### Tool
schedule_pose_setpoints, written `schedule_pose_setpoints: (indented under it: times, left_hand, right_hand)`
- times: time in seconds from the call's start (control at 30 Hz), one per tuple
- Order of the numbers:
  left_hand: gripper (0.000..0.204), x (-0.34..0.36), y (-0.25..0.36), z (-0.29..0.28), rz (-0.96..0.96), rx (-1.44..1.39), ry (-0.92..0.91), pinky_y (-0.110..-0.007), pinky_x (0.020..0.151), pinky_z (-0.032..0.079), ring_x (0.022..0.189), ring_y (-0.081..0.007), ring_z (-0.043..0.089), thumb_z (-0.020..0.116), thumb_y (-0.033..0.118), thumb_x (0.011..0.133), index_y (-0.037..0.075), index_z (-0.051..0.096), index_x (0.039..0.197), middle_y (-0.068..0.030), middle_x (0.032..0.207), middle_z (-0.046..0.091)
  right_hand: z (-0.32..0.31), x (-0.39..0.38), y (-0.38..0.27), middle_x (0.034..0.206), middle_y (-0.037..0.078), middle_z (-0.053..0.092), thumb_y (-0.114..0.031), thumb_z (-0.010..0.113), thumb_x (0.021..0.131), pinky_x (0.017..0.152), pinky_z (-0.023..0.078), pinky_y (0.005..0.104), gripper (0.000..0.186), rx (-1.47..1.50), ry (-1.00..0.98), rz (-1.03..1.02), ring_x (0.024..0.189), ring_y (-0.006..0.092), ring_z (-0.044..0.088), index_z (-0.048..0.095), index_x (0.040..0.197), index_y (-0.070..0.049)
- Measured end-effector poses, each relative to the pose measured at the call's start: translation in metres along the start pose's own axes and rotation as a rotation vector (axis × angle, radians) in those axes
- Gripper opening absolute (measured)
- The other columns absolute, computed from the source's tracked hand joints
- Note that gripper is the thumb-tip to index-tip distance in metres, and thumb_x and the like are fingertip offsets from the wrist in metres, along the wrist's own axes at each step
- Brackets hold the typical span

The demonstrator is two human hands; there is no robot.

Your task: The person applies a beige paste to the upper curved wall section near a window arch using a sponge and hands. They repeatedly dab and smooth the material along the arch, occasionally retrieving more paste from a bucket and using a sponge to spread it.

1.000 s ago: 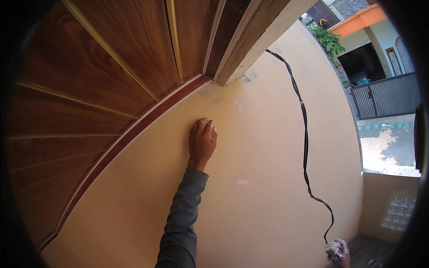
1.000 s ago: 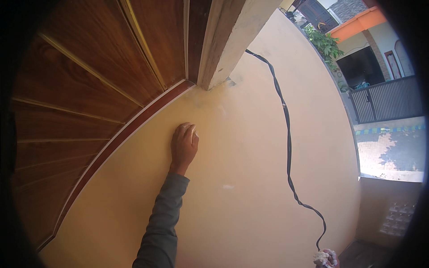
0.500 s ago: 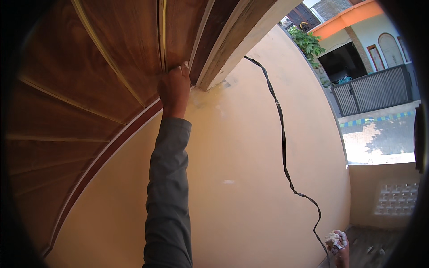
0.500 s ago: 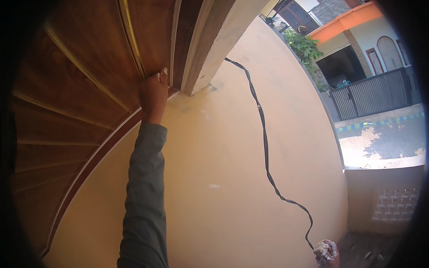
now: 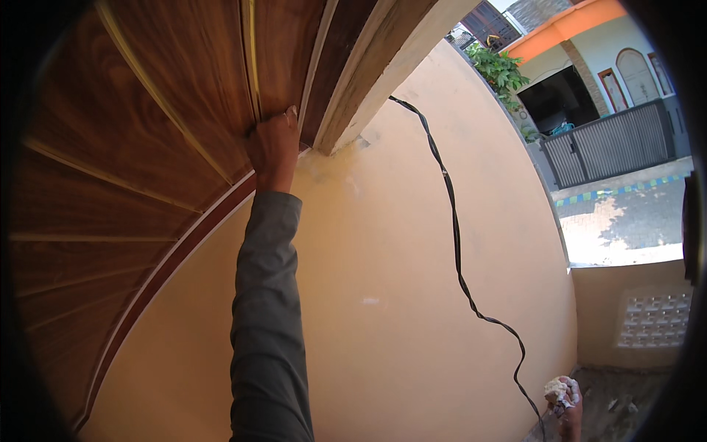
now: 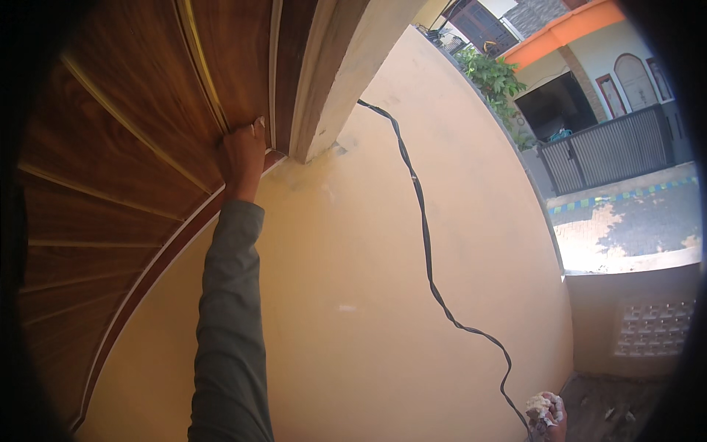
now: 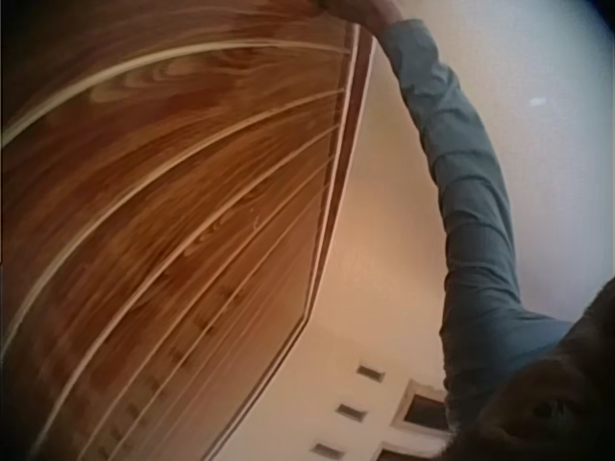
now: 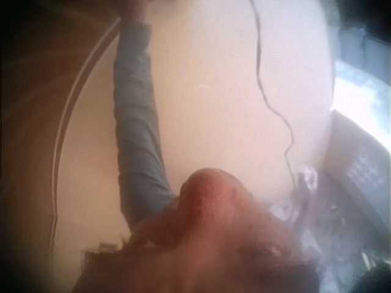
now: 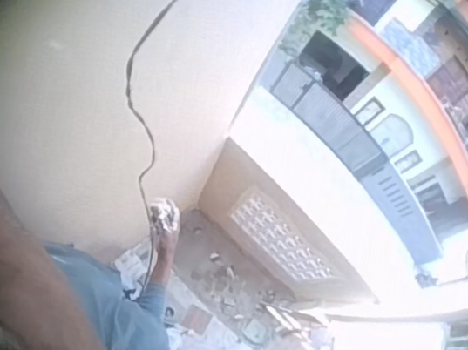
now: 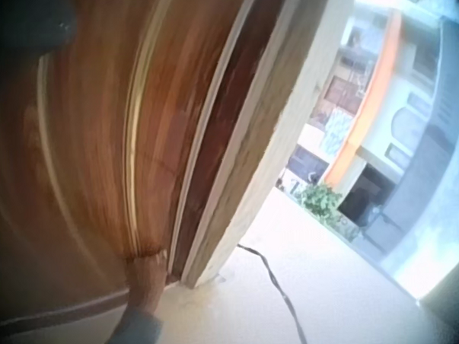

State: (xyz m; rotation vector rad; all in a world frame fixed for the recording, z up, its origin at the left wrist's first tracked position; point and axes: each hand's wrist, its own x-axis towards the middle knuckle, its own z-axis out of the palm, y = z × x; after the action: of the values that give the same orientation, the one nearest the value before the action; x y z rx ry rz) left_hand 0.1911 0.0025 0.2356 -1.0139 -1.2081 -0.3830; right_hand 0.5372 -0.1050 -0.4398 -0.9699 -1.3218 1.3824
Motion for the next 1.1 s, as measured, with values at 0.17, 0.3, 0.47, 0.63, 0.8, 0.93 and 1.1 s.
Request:
schedule_pose_setpoints:
  times: [0.17, 0.3, 0.47, 0.63, 0.8, 0.93, 1.1]
  left_hand:
    - [0.048, -0.004, -0.006, 0.000, 0.034, -0.014, -0.006, -0.049, 0.065, 0.059, 0.072, -0.0421, 0.072, 0.052, 0.039, 0.106, 0.006, 0.076, 0.081, -0.0234, 0.078, 0.071]
    - [0.044, -0.019, 0.008, -0.010, 0.141, -0.178, -0.054, -0.049, 0.064, 0.054, 0.073, -0.0427, 0.070, 0.054, 0.036, 0.105, 0.001, 0.071, 0.085, -0.0231, 0.078, 0.069]
    - [0.035, -0.063, 0.000, -0.030, 0.199, -0.329, -0.195, -0.045, 0.062, 0.054, 0.070, -0.0377, 0.070, 0.063, 0.031, 0.100, 0.003, 0.069, 0.081, -0.0186, 0.074, 0.069]
    - [0.028, -0.130, -0.037, -0.011, 0.158, -0.538, -0.376, -0.045, 0.081, 0.056, 0.087, -0.0338, 0.071, 0.066, 0.031, 0.095, 0.005, 0.076, 0.101, -0.0163, 0.092, 0.075]
    - [0.046, -0.208, -0.089, 0.079, 0.165, -0.495, -0.278, -0.053, 0.115, 0.036, 0.137, -0.0379, 0.047, 0.077, 0.017, 0.082, 0.002, 0.063, 0.123, -0.0191, 0.138, 0.056]
    - [0.063, -0.228, -0.079, 0.085, 0.240, -0.311, -0.190, -0.059, 0.122, 0.026, 0.149, -0.0375, 0.034, 0.080, 0.017, 0.078, 0.004, 0.054, 0.134, -0.0163, 0.156, 0.041]
    - [0.065, -0.231, -0.075, 0.118, 0.203, -0.268, -0.174, -0.054, 0.125, 0.025, 0.152, -0.0350, 0.031, 0.079, 0.015, 0.078, 0.001, 0.052, 0.135, -0.0156, 0.159, 0.039]
  right_hand:
    - [-0.001, 0.003, 0.010, 0.134, 0.018, 0.059, -0.019, 0.057, 0.100, 0.106, 0.046, 0.0407, 0.025, 0.036, 0.013, -0.037, 0.125, 0.0304, 0.057, 0.067, 0.122, -0.012]
    - [0.002, 0.002, 0.023, 0.135, 0.017, 0.060, -0.019, 0.059, 0.103, 0.102, 0.049, 0.0404, 0.028, 0.449, 0.034, 0.162, 0.118, 0.0285, 0.061, 0.060, 0.130, -0.013]
    - [0.001, 0.030, 0.071, 0.123, 0.018, 0.064, -0.004, 0.057, 0.098, 0.071, 0.062, 0.0392, 0.053, 0.761, 0.130, -0.082, 0.100, 0.0307, 0.072, 0.036, 0.146, -0.010]
    - [-0.040, 0.023, -0.031, 0.115, 0.014, 0.065, 0.003, 0.067, 0.091, 0.075, 0.057, 0.0295, 0.043, 0.760, 0.317, -0.258, 0.092, 0.0201, 0.069, 0.053, 0.131, 0.002]
    - [-0.133, 0.026, -0.123, 0.111, 0.009, 0.066, -0.007, 0.070, 0.096, 0.073, 0.053, 0.0254, 0.054, 0.388, 0.387, -0.446, 0.098, 0.0138, 0.067, 0.047, 0.145, -0.001]
    - [-0.163, -0.009, -0.264, 0.113, 0.009, 0.065, -0.010, 0.074, 0.096, 0.072, 0.052, 0.0255, 0.064, 0.146, 0.548, -0.774, 0.101, 0.0163, 0.067, 0.040, 0.150, -0.002]
    - [-0.216, -0.039, -0.389, 0.117, 0.009, 0.065, -0.013, 0.076, 0.094, 0.078, 0.054, 0.0283, 0.068, -0.280, 0.868, -1.185, 0.104, 0.0169, 0.068, 0.041, 0.153, -0.011]
